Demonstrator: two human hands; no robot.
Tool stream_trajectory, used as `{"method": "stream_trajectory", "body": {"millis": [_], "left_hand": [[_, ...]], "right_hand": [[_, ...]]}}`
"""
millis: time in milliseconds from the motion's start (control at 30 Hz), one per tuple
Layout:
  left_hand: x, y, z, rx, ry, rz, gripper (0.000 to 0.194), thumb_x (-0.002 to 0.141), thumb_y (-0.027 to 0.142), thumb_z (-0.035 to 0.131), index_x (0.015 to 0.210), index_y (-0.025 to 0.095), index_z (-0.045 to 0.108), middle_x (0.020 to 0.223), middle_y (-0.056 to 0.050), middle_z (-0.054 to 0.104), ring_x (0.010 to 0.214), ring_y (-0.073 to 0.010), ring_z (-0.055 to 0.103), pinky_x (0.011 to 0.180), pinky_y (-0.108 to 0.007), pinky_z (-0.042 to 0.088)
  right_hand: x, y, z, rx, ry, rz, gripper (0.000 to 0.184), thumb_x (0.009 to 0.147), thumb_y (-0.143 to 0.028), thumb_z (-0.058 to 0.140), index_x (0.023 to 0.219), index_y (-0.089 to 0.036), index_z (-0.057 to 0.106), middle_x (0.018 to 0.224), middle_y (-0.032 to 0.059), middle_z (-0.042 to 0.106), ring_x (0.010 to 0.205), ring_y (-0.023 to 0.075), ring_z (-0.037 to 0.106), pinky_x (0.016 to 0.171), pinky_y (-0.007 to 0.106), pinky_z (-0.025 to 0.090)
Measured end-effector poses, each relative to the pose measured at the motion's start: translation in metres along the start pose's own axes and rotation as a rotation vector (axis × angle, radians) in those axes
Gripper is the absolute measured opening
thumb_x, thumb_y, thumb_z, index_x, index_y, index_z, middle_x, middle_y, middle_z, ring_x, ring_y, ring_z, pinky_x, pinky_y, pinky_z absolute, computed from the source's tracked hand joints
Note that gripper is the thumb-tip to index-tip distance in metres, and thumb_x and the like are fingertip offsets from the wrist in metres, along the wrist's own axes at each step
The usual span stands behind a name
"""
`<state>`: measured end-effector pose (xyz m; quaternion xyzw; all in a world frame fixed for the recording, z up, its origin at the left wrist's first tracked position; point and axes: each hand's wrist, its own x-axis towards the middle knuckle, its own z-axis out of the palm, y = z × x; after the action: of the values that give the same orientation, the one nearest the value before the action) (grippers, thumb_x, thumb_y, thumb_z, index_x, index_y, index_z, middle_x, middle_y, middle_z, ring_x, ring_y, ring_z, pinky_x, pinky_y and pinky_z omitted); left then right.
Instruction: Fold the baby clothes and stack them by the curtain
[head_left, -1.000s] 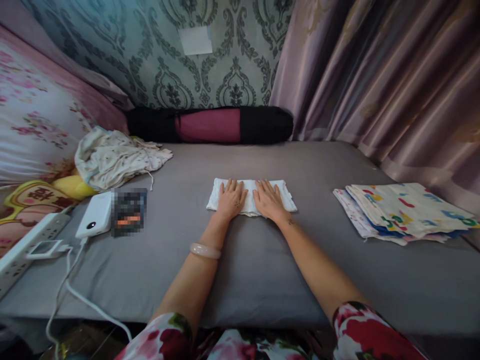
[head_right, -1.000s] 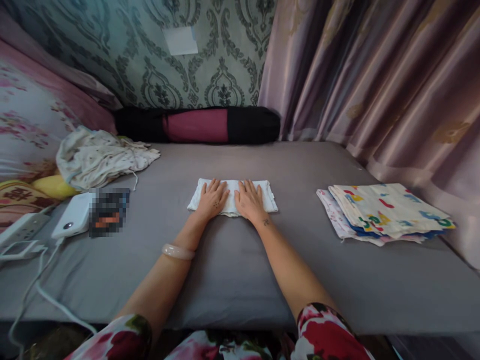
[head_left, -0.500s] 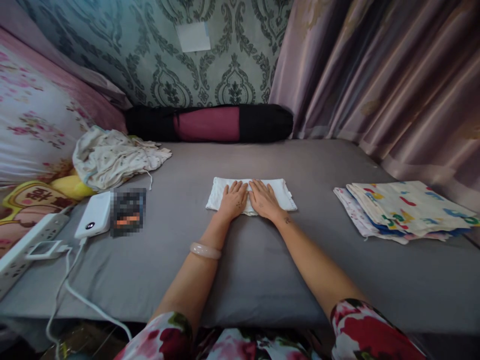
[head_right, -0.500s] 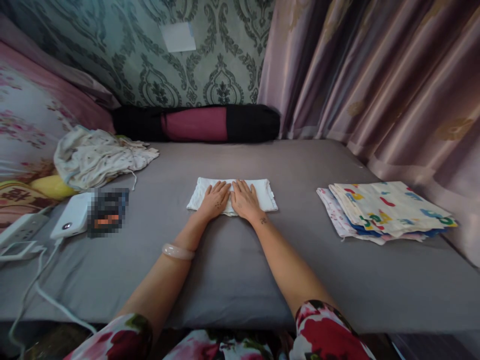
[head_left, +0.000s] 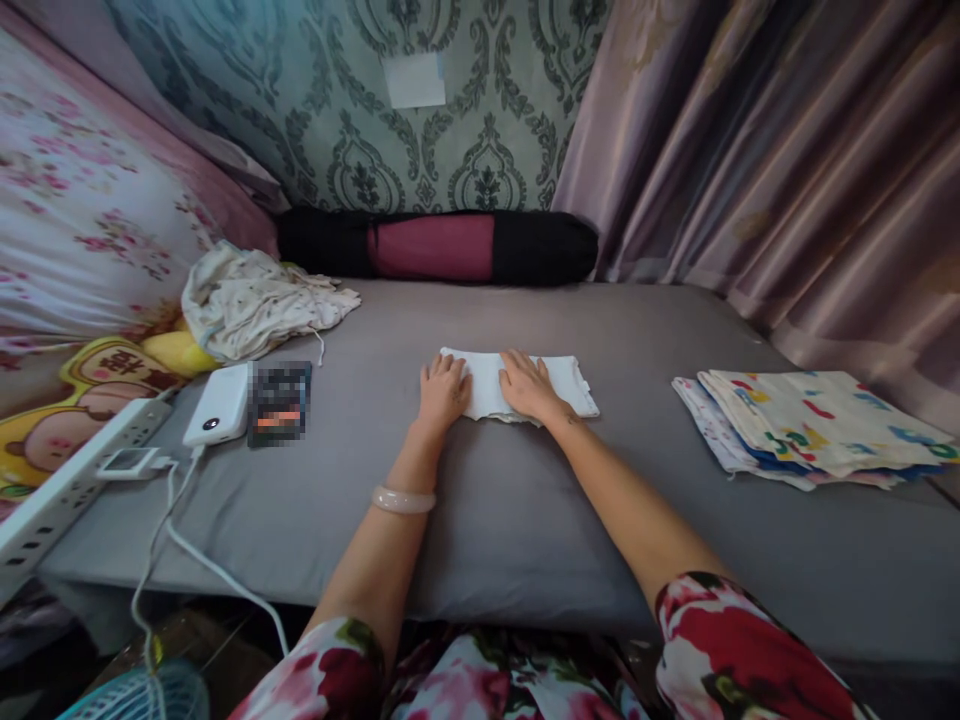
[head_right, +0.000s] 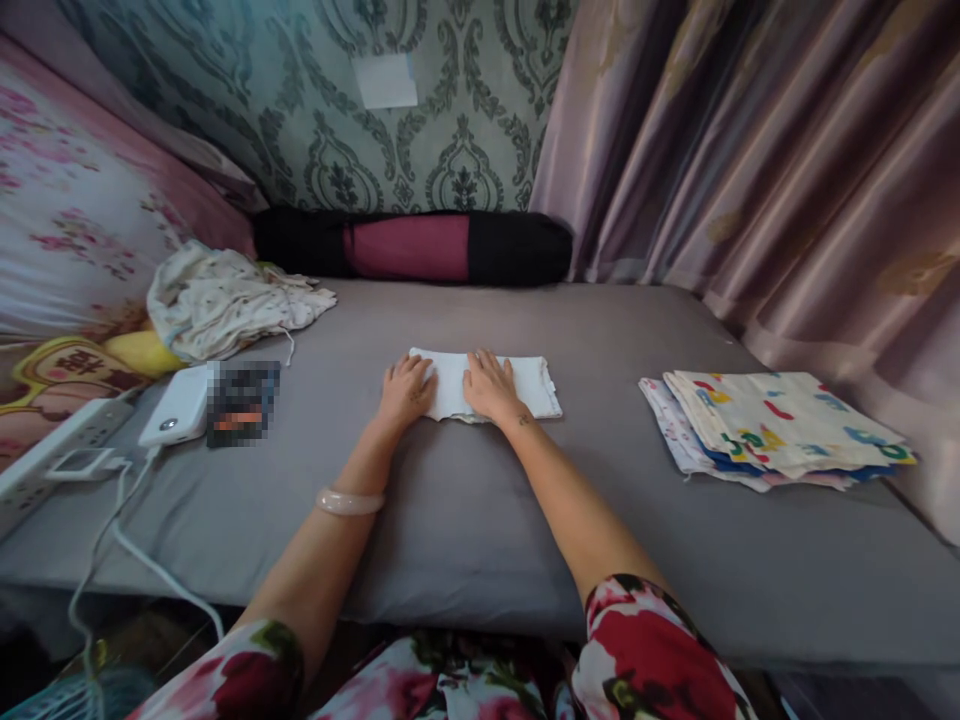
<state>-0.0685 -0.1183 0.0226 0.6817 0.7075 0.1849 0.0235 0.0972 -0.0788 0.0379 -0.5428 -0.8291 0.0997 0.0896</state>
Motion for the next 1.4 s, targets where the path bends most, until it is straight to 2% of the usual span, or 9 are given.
{"method": "stream_trajectory", "body": {"millis": [167,433,733,867,1167,1267,1400], "left_hand": [[-0.002,-0.02,-0.001,-0.077,0.037,-0.089,0.033,0.092,0.026,0.045,0.123,0.02,0.054,0.131,-0.01,0.057,0.127,-0.0261,0.046,0.106,-0.044,0.035],[0.001,-0.024,0.006,-0.12,0.065,-0.097,0.029,0.091,0.024,0.048,0.118,0.021,0.056,0.125,-0.01,0.06,0.12,-0.0242,0.051,0.101,-0.04,0.039],[0.0,-0.024,0.002,-0.161,0.068,-0.109,0.029,0.09,0.022,0.049,0.118,0.019,0.057,0.122,-0.011,0.062,0.119,-0.0244,0.052,0.101,-0.04,0.039],[0.002,-0.027,0.003,-0.167,0.098,-0.107,0.029,0.09,0.022,0.049,0.118,0.019,0.057,0.121,-0.011,0.062,0.118,-0.0241,0.053,0.101,-0.039,0.039],[0.008,-0.036,0.008,-0.221,0.162,-0.116,0.031,0.09,0.022,0.047,0.117,0.014,0.059,0.111,-0.012,0.067,0.109,-0.0228,0.058,0.096,-0.037,0.043],[0.009,-0.037,0.007,-0.247,0.184,-0.117,0.031,0.089,0.021,0.046,0.116,0.016,0.06,0.112,-0.011,0.067,0.106,-0.0216,0.06,0.095,-0.036,0.044],[0.011,-0.036,0.005,-0.261,0.186,-0.185,0.031,0.089,0.022,0.045,0.115,0.017,0.062,0.106,-0.011,0.068,0.102,-0.0218,0.061,0.092,-0.036,0.045]], "right_hand": [[0.01,-0.019,0.01,-0.02,0.066,-0.001,0.051,0.099,-0.034,0.027,0.142,-0.009,0.038,0.152,0.0158,0.033,0.142,0.0279,0.023,0.112,0.053,0.016],[0.012,-0.023,0.032,-0.099,0.157,0.001,0.053,0.098,-0.04,0.028,0.14,-0.01,0.043,0.148,0.0163,0.039,0.14,0.029,0.025,0.112,0.052,0.013],[0.01,-0.025,0.027,-0.095,0.139,-0.007,0.052,0.098,-0.037,0.029,0.138,-0.009,0.046,0.146,0.0173,0.042,0.139,0.031,0.028,0.11,0.054,0.017],[0.014,-0.032,0.027,-0.089,0.127,-0.007,0.051,0.099,-0.036,0.027,0.138,-0.008,0.045,0.147,0.019,0.041,0.139,0.0316,0.027,0.11,0.056,0.015],[0.025,-0.066,0.036,-0.038,0.149,-0.09,0.055,0.098,-0.035,0.028,0.14,-0.003,0.041,0.148,0.0182,0.039,0.139,0.0291,0.028,0.113,0.047,0.015],[0.027,-0.069,0.042,-0.04,0.124,-0.068,0.057,0.098,-0.036,0.027,0.142,-0.002,0.039,0.148,0.0184,0.039,0.139,0.0284,0.028,0.113,0.045,0.015],[0.029,-0.069,0.047,-0.054,0.109,-0.052,0.058,0.098,-0.037,0.025,0.143,-0.003,0.038,0.149,0.0173,0.038,0.14,0.0276,0.028,0.114,0.046,0.013]]}}
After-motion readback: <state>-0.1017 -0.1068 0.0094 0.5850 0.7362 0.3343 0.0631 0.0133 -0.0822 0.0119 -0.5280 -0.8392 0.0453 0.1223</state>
